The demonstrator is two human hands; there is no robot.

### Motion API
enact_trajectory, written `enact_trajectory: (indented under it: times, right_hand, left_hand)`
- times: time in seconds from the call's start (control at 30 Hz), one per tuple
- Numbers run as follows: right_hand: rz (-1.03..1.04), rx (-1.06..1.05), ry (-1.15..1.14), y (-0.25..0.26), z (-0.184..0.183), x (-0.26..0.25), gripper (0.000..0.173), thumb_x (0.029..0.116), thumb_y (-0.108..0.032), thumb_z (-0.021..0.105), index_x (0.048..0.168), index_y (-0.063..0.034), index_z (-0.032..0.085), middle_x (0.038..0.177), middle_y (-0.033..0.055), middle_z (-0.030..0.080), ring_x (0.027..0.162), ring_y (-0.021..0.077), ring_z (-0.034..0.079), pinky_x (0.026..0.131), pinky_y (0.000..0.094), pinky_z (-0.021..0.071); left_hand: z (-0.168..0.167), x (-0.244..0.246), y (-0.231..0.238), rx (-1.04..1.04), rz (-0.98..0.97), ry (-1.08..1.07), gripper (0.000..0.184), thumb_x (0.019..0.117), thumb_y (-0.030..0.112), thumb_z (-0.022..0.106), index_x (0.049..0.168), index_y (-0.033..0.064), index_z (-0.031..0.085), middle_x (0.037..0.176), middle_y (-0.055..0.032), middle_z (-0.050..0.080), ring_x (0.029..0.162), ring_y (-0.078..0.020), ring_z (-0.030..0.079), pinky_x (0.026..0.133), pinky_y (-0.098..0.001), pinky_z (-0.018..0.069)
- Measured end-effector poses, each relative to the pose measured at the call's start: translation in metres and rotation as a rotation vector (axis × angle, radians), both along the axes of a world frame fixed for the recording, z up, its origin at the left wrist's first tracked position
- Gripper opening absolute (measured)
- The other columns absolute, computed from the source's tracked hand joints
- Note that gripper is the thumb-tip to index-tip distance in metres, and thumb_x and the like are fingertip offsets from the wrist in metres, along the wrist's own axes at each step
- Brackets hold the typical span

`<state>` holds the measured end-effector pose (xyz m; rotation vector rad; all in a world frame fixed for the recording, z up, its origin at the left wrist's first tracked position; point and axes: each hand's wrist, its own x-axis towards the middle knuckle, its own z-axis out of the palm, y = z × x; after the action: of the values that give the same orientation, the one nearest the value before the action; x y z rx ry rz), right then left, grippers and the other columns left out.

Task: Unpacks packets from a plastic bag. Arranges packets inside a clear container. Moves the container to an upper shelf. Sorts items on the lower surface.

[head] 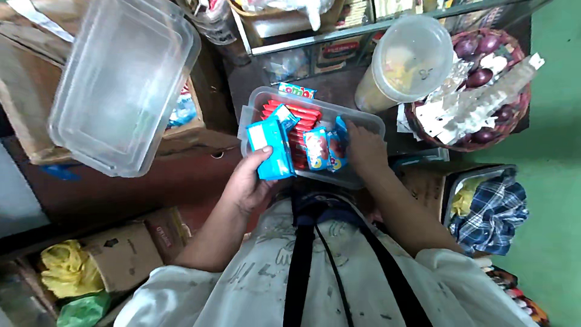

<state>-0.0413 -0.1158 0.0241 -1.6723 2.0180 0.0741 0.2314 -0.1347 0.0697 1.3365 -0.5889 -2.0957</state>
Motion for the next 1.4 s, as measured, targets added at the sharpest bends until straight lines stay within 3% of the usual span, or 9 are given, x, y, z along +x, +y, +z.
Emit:
enact_trajectory:
  times: [0.2,0.47,0.57,0.67,0.8,0.93,1.13,1.3,1.4]
  right_hand:
    - [-0.117,-0.260,-0.024,0.016,0.028,0.023,0.040,0.1017,-0.014,0.056,0.141,-0.0075,0.060,0.116,0.0246,0.066,0.110,0.0455,0.064,0.079,0.0581,0.0559]
    - [-0.117,-0.302,-0.294,0.030,-0.006,0.026,0.045,0.0933,-0.004,0.061,0.138,-0.0123,0.063,0.119,0.0224,0.062,0.095,0.0366,0.068,0.073,0.0513,0.0595]
    - [-0.076,-0.248,-0.311,0.029,-0.002,0.017,0.046,0.0925,-0.001,0.061,0.138,-0.0112,0.061,0.134,0.0211,0.059,0.102,0.0380,0.069,0.078,0.0540,0.0600]
    - [-0.034,-0.206,-0.311,0.027,0.000,0.010,0.052,0.0893,-0.012,0.070,0.140,-0.0115,0.059,0.140,0.0201,0.056,0.115,0.0389,0.064,0.085,0.0553,0.0584]
    - [0.029,-0.102,-0.180,0.029,-0.010,0.019,0.089,0.0765,-0.038,0.088,0.153,-0.0181,0.047,0.160,0.0181,0.039,0.136,0.0471,0.047,0.095,0.0668,0.0496]
    - [-0.026,0.004,-0.055,0.019,-0.018,0.034,0.111,0.0700,-0.035,0.093,0.162,-0.0283,0.030,0.162,0.0226,0.032,0.135,0.0543,0.043,0.091,0.0733,0.0460]
    - [0.005,0.091,0.063,0.007,-0.024,0.042,0.118,0.0741,-0.019,0.088,0.166,-0.0320,0.014,0.167,0.0235,0.021,0.142,0.0582,0.032,0.091,0.0766,0.0438]
    - [0.036,0.041,0.060,0.007,-0.028,0.034,0.104,0.0829,0.001,0.071,0.165,-0.0365,0.019,0.164,0.0280,0.023,0.129,0.0612,0.044,0.084,0.0712,0.0489]
    - [0.074,0.056,0.006,0.005,-0.023,0.021,0.111,0.0773,-0.004,0.081,0.163,-0.0385,0.020,0.162,0.0299,0.025,0.128,0.0608,0.046,0.080,0.0671,0.0548]
  left_hand:
    - [-0.016,-0.041,-0.013,0.236,0.010,0.072,0.044,0.1027,0.036,0.053,0.139,0.0117,0.051,0.125,-0.0159,0.065,0.110,-0.0307,0.067,0.092,-0.0503,0.0583]
    - [-0.018,-0.069,-0.024,0.297,-0.087,-0.014,0.041,0.1020,0.039,0.054,0.134,0.0134,0.056,0.122,-0.0129,0.066,0.108,-0.0277,0.067,0.090,-0.0468,0.0582]
    - [-0.017,-0.084,-0.024,0.301,-0.092,-0.063,0.044,0.1010,0.041,0.056,0.135,0.0136,0.056,0.122,-0.0127,0.066,0.109,-0.0282,0.067,0.090,-0.0474,0.0574]
    - [-0.024,-0.093,-0.026,0.305,-0.110,-0.052,0.045,0.1011,0.043,0.055,0.135,0.0138,0.056,0.123,-0.0131,0.066,0.108,-0.0282,0.067,0.090,-0.0471,0.0577]
    - [-0.031,-0.092,-0.028,0.304,-0.067,-0.012,0.045,0.1013,0.043,0.053,0.136,0.0143,0.055,0.124,-0.0135,0.065,0.109,-0.0291,0.066,0.089,-0.0488,0.0573]
    - [-0.021,-0.087,-0.026,0.277,-0.004,0.000,0.046,0.1013,0.043,0.054,0.138,0.0144,0.053,0.128,-0.0145,0.063,0.113,-0.0321,0.065,0.092,-0.0531,0.0564]
    - [-0.011,-0.058,-0.016,0.239,0.056,0.148,0.046,0.1045,0.039,0.049,0.141,0.0112,0.049,0.131,-0.0191,0.061,0.117,-0.0379,0.064,0.095,-0.0597,0.0553]
    - [-0.007,-0.030,-0.006,0.216,0.128,0.169,0.046,0.1057,0.041,0.046,0.141,0.0114,0.048,0.130,-0.0204,0.061,0.116,-0.0395,0.064,0.094,-0.0606,0.0560]
    - [-0.008,-0.012,-0.001,0.177,0.160,0.215,0.046,0.1058,0.040,0.045,0.142,0.0117,0.047,0.132,-0.0210,0.059,0.117,-0.0402,0.064,0.094,-0.0613,0.0557]
